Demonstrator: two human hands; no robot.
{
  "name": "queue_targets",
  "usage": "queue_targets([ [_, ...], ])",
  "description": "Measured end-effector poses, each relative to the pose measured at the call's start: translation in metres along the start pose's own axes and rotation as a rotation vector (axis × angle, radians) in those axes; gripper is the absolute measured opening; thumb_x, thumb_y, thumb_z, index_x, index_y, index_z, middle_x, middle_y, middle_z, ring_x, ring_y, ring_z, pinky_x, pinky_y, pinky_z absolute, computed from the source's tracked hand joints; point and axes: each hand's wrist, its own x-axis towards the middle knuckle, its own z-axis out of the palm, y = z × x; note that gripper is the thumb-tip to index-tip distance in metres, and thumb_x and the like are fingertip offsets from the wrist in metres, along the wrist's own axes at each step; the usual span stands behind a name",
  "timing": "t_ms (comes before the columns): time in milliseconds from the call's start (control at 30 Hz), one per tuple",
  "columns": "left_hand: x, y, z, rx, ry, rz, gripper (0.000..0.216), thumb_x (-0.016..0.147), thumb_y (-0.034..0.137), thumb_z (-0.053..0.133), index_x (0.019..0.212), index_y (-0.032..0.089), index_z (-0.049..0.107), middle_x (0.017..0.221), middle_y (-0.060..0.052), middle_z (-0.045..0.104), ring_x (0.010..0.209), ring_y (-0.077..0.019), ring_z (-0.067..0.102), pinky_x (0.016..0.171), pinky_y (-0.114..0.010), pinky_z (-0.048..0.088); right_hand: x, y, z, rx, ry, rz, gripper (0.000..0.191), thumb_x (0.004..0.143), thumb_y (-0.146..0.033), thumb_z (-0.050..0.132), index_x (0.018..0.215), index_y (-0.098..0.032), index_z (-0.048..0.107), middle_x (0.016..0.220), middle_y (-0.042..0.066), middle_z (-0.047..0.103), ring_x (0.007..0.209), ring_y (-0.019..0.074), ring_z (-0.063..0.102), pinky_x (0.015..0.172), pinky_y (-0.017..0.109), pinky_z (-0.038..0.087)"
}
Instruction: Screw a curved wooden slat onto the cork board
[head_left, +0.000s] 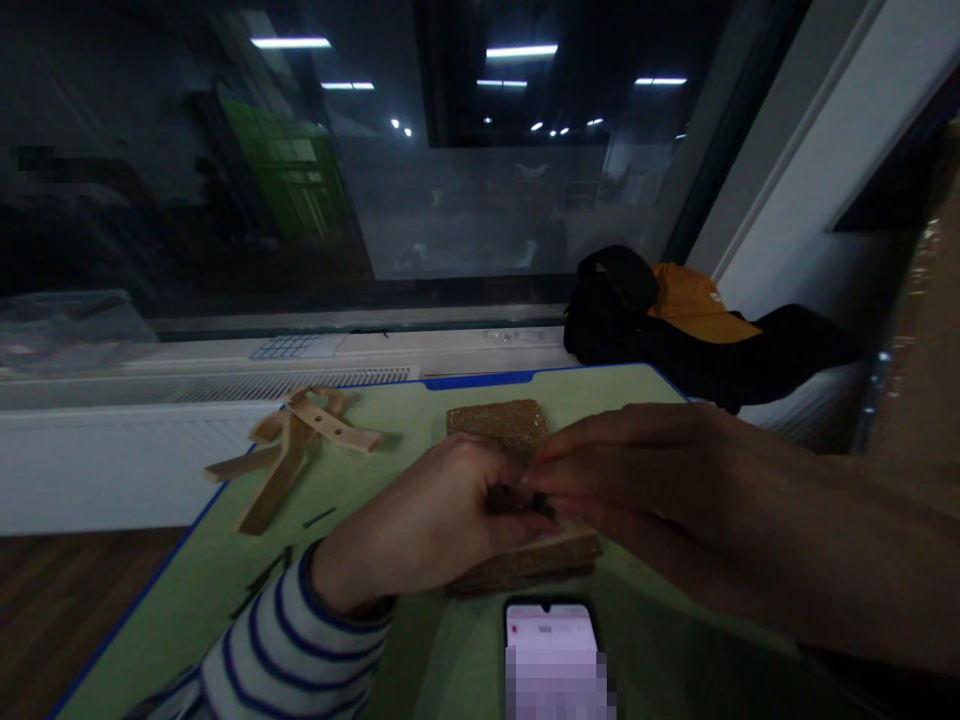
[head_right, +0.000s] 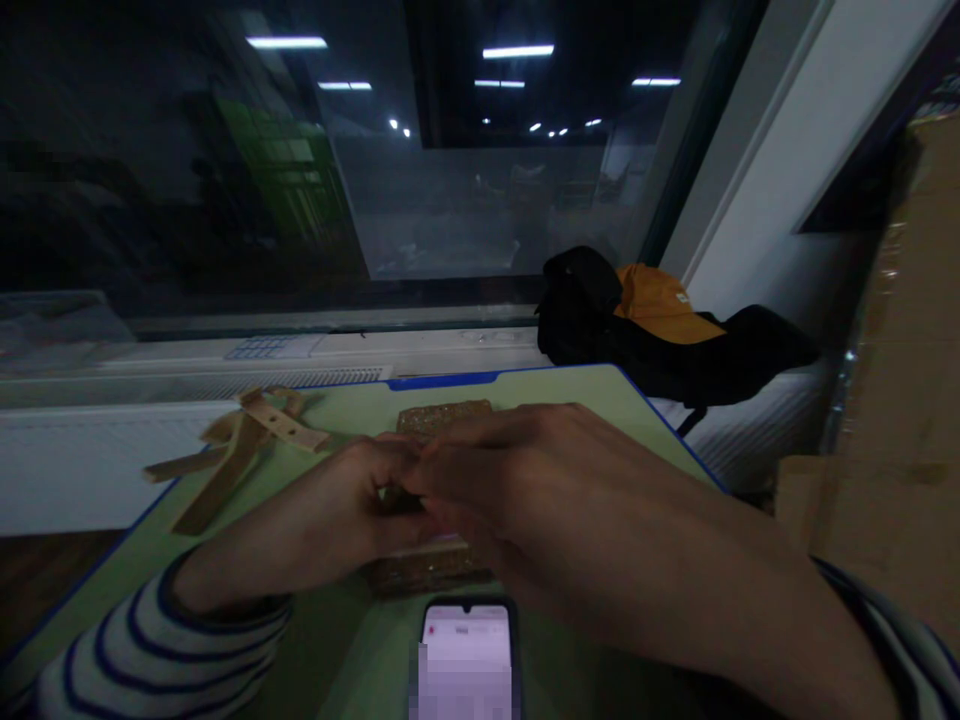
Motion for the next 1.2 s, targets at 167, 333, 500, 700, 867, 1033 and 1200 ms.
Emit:
queue_targets([
  [167,-0.0003,-0.0012,0.0002,-0.019,-0.028,-0.019,0.021,0.082,0.031,0.055,0.09,0.017,0.068,0.07,0.002,0.066,0.072,-0.0149,0.061,0.069,-0.024,0.045,0.0017,0.0004,0.0021,0.028,0.048,-0.029,0.012,0.086,-0.015,0.052,0.091,-0.026,0.055,0.097,-0.007,0.065,0.082,0.0077,0.061,0.071,0.02,0.044],
  [333,-0.0002,-0.003,0.0013,-0.052,-0.056,-0.014,0.022,0.083,0.029,0.052,0.092,0.017,0.067,0.072,0.001,0.066,0.072,-0.0146,0.06,0.066,-0.023,0.044,0.0016,0.0001,0.0021,0.017,0.039,-0.024,0.009,0.087,-0.018,0.051,0.09,-0.026,0.054,0.096,-0.007,0.064,0.083,0.0084,0.061,0.071,0.021,0.043],
  [500,-0.0004,-0.0005,0.0006,-0.009,-0.048,-0.004,0.021,0.083,0.029,0.052,0.09,0.017,0.068,0.072,0.001,0.067,0.072,-0.0146,0.06,0.066,-0.024,0.044,0.0026,-0.0007,0.0006,-0.018,0.01,0.004,0.009,0.087,-0.019,0.052,0.089,-0.026,0.057,0.097,-0.008,0.065,0.08,0.0082,0.061,0.069,0.021,0.043],
  [700,-0.0009,0.002,0.0,0.072,0.037,0.009,0.02,0.082,0.033,0.055,0.087,0.018,0.068,0.071,0.001,0.067,0.072,-0.0146,0.06,0.071,-0.026,0.045,0.0022,-0.0014,0.0007,-0.032,0.002,0.016,0.014,0.089,-0.023,0.049,0.098,-0.026,0.058,0.097,-0.008,0.064,0.083,0.0078,0.06,0.073,0.02,0.043],
  [867,-0.0004,0.0022,0.0008,0.078,0.037,0.01,0.02,0.082,0.034,0.055,0.085,0.017,0.067,0.075,0.0,0.067,0.073,-0.0146,0.061,0.07,-0.025,0.045,0.0003,-0.0021,0.0,-0.045,0.024,0.001,0.021,0.088,-0.022,0.05,0.107,-0.029,0.056,0.105,-0.009,0.063,0.089,0.0064,0.06,0.077,0.016,0.043],
  [1033,-0.0004,0.0033,0.0001,0.072,0.019,0.013,0.022,0.083,0.035,0.055,0.089,0.016,0.066,0.076,0.0,0.067,0.074,-0.015,0.061,0.07,-0.025,0.045,-0.005,-0.0057,-0.0038,-0.077,0.045,-0.005,0.022,0.088,-0.023,0.049,0.108,-0.029,0.054,0.114,-0.008,0.061,0.097,0.0075,0.058,0.083,0.016,0.042],
  [1200,-0.0005,0.001,-0.0006,0.069,0.009,0.026,0.02,0.083,0.033,0.056,0.088,0.017,0.067,0.08,0.0,0.068,0.074,-0.0143,0.061,0.07,-0.024,0.045,-0.0059,-0.0049,-0.0044,-0.039,-0.024,-0.004,0.024,0.087,-0.015,0.047,0.105,-0.027,0.057,0.105,-0.003,0.064,0.087,0.0122,0.061,0.076,0.023,0.046],
])
